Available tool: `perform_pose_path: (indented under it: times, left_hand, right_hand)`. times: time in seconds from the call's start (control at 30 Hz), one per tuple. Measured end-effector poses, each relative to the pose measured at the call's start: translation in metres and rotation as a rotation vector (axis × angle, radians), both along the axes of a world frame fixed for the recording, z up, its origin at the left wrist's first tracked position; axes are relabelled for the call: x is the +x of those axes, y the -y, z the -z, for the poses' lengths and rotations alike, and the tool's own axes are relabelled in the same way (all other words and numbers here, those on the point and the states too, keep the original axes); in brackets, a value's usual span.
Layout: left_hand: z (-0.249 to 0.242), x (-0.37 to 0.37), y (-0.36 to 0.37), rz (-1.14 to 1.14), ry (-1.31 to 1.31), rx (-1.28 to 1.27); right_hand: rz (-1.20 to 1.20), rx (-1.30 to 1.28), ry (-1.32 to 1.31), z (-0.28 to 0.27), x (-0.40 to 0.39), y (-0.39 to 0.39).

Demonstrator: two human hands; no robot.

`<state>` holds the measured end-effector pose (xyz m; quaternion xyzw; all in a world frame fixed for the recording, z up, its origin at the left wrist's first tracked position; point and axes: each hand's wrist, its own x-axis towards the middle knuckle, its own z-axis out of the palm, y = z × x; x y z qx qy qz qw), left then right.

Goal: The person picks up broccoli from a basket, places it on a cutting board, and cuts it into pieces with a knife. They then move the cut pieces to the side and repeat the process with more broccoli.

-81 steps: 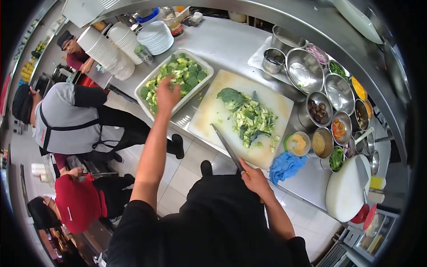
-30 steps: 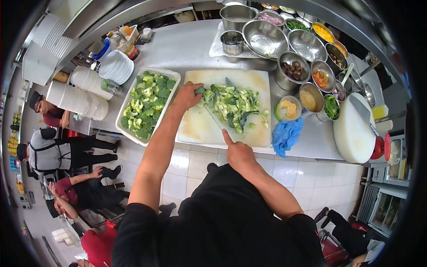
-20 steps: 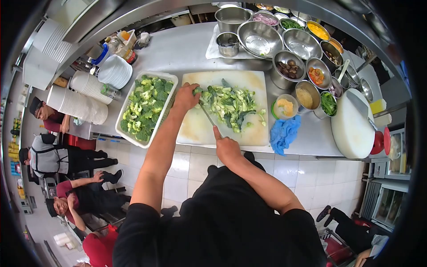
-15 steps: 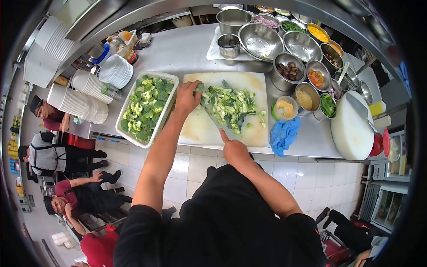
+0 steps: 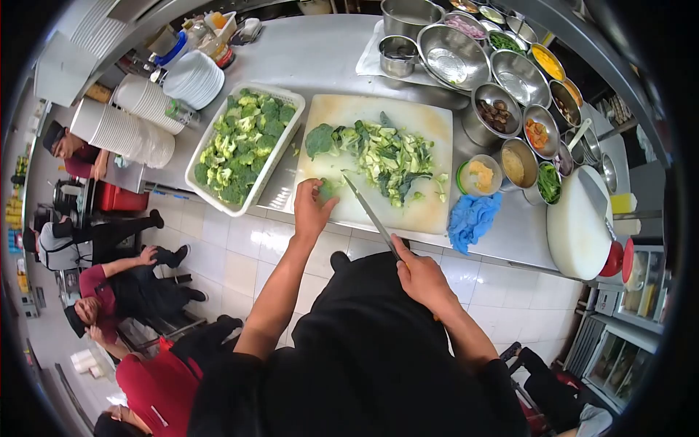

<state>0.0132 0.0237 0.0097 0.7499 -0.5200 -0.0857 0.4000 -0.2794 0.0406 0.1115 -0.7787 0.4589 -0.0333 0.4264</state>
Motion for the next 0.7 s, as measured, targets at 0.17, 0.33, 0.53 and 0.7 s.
perform_pose_path:
  times: [0.17, 0.33, 0.53, 0.7]
  left_hand:
    - [-0.003, 0.0, -0.005, 0.01, -0.144, 0.078]
    - [-0.001, -0.003, -0.002, -0.014, -0.155, 0.029]
    - [0.002, -0.005, 0.002, -0.045, -0.155, 0.03]
    - [0.003, -0.006, 0.001, -0.06, -0.159, 0.04]
  right_hand:
    - [-0.053, 0.027, -0.029, -0.006, 0.004, 0.0]
    - [-0.073, -0.032, 0.015, 0.004, 0.007, 0.002]
    - [-0.05, -0.121, -0.025, 0.017, 0.014, -0.004]
    - [-0.055, -0.035, 0.049, 0.029, 0.012, 0.012]
